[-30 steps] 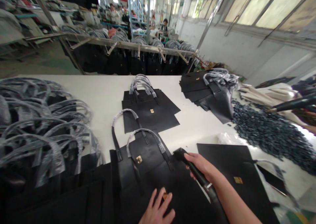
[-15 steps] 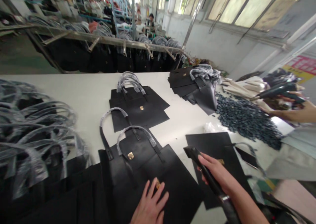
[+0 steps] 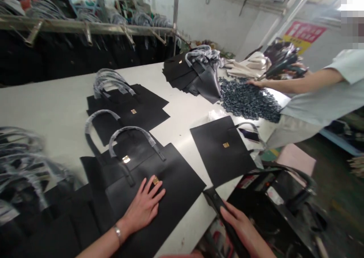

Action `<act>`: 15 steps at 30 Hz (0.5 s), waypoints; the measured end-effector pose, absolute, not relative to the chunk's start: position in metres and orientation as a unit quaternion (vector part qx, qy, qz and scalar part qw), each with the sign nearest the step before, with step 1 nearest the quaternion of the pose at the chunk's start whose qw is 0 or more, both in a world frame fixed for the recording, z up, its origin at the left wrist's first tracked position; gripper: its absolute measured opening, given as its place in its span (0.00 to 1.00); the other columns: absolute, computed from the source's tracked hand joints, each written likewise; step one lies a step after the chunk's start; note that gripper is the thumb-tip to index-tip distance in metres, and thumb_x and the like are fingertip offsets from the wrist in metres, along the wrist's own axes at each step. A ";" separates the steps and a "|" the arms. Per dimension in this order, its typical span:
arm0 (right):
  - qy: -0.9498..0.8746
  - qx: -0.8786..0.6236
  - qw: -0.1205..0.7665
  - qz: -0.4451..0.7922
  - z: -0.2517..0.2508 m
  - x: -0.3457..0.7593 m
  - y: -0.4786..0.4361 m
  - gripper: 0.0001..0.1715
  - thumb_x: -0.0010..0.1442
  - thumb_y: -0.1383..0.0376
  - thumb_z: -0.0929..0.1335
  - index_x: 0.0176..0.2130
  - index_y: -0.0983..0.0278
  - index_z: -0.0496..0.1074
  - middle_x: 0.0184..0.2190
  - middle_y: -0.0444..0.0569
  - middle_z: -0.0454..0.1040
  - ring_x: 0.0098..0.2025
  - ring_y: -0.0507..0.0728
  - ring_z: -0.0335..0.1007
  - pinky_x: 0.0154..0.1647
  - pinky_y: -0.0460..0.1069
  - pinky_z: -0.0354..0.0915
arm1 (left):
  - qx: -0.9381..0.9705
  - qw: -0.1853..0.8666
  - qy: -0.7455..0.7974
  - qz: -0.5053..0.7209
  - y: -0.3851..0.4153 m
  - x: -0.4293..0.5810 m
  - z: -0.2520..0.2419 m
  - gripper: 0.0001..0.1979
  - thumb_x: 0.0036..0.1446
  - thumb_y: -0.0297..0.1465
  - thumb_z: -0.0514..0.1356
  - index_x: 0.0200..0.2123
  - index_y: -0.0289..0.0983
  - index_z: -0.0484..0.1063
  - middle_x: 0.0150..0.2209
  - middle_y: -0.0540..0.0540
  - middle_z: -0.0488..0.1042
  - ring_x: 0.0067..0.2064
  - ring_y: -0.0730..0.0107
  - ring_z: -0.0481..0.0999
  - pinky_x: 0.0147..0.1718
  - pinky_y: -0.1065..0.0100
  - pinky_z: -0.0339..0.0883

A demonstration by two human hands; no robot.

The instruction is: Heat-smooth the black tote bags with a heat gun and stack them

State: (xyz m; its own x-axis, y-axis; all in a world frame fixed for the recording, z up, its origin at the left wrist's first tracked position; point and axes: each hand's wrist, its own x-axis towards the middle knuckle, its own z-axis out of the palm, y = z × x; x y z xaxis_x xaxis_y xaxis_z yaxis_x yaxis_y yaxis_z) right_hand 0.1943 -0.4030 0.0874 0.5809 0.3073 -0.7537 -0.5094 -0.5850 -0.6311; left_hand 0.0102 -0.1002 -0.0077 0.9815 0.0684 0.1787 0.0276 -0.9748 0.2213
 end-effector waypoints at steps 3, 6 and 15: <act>0.055 -0.754 0.457 0.469 0.083 0.191 -0.395 0.36 0.58 0.47 0.67 0.60 0.61 0.63 0.22 0.41 0.70 0.16 0.49 0.64 0.15 0.43 0.57 | 0.992 0.097 0.011 0.078 -0.095 0.006 -0.005 0.23 0.59 0.37 0.58 0.58 0.47 0.66 0.63 0.48 0.61 0.68 0.47 0.44 0.66 0.43 0.42; 0.054 -0.749 0.465 0.469 0.079 0.197 -0.380 0.33 0.61 0.50 0.65 0.60 0.62 0.62 0.22 0.41 0.70 0.15 0.49 0.64 0.14 0.42 0.58 | 0.993 0.091 0.005 0.070 -0.095 0.006 -0.005 0.23 0.59 0.37 0.58 0.59 0.46 0.66 0.63 0.47 0.60 0.69 0.46 0.43 0.66 0.42 0.42; 0.034 -0.738 0.472 0.480 0.078 0.201 -0.381 0.34 0.59 0.48 0.66 0.59 0.62 0.63 0.22 0.40 0.69 0.14 0.49 0.64 0.12 0.42 0.59 | 0.994 0.085 0.012 0.075 -0.098 0.006 -0.005 0.23 0.59 0.37 0.58 0.58 0.46 0.67 0.64 0.48 0.60 0.68 0.47 0.45 0.66 0.43 0.42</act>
State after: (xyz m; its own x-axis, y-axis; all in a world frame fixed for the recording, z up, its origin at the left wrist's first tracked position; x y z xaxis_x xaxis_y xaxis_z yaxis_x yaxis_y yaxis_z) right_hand 0.2015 -0.3811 0.0781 0.5363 0.4041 -0.7410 -0.5034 -0.5516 -0.6651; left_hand 0.0060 -0.0980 -0.0045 0.9885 0.0366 0.1466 0.0112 -0.9853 0.1705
